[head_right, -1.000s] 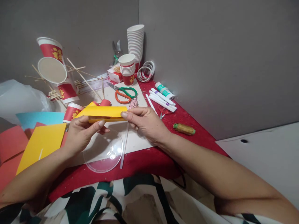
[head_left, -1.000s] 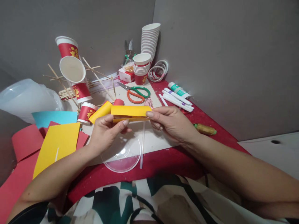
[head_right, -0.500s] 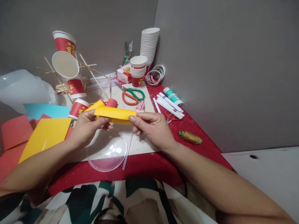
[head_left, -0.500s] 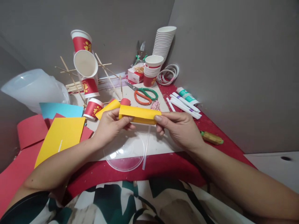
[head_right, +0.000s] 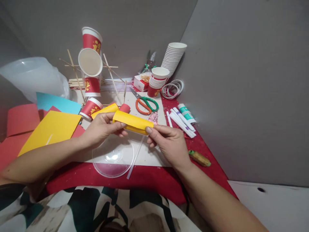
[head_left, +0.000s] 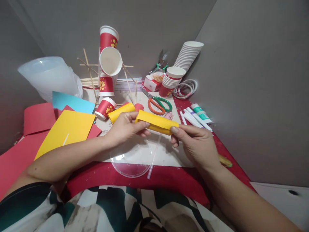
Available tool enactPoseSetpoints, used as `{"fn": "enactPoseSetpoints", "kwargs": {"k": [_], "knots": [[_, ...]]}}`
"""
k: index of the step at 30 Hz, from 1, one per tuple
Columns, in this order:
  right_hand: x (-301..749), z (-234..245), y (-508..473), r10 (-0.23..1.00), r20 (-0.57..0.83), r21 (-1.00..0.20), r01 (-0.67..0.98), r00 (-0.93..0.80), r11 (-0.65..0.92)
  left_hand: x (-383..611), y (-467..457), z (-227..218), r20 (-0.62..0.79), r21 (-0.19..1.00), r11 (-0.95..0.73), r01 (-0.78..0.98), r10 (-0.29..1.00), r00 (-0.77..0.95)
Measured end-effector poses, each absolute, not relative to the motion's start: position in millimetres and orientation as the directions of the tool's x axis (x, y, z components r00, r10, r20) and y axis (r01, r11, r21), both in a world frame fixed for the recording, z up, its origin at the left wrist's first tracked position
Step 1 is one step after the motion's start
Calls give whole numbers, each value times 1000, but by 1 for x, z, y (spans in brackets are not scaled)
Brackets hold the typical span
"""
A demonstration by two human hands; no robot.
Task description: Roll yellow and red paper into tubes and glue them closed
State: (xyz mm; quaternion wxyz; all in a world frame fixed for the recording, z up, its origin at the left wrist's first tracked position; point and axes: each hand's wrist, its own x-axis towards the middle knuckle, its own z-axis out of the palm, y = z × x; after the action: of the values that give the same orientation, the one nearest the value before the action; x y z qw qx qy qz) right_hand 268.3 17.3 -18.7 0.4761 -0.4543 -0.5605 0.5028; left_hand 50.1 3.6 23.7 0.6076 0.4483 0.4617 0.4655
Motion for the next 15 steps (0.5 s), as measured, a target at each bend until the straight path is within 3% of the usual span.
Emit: {"fn": "enactPoseSetpoints", "kwargs": {"k": [5, 10, 15], "knots": [[269, -18, 20, 987, 35, -999, -11, -156, 34, 50, 5, 24, -178, 959, 207, -194, 971, 159], [269, -18, 20, 991, 44, -999, -25, -124, 41, 50, 4, 25, -131, 932, 192, -309, 970, 206], [270, -16, 20, 993, 42, -998, -48, -109, 37, 51, 1, 23, -85, 938, 145, -314, 977, 197]]}}
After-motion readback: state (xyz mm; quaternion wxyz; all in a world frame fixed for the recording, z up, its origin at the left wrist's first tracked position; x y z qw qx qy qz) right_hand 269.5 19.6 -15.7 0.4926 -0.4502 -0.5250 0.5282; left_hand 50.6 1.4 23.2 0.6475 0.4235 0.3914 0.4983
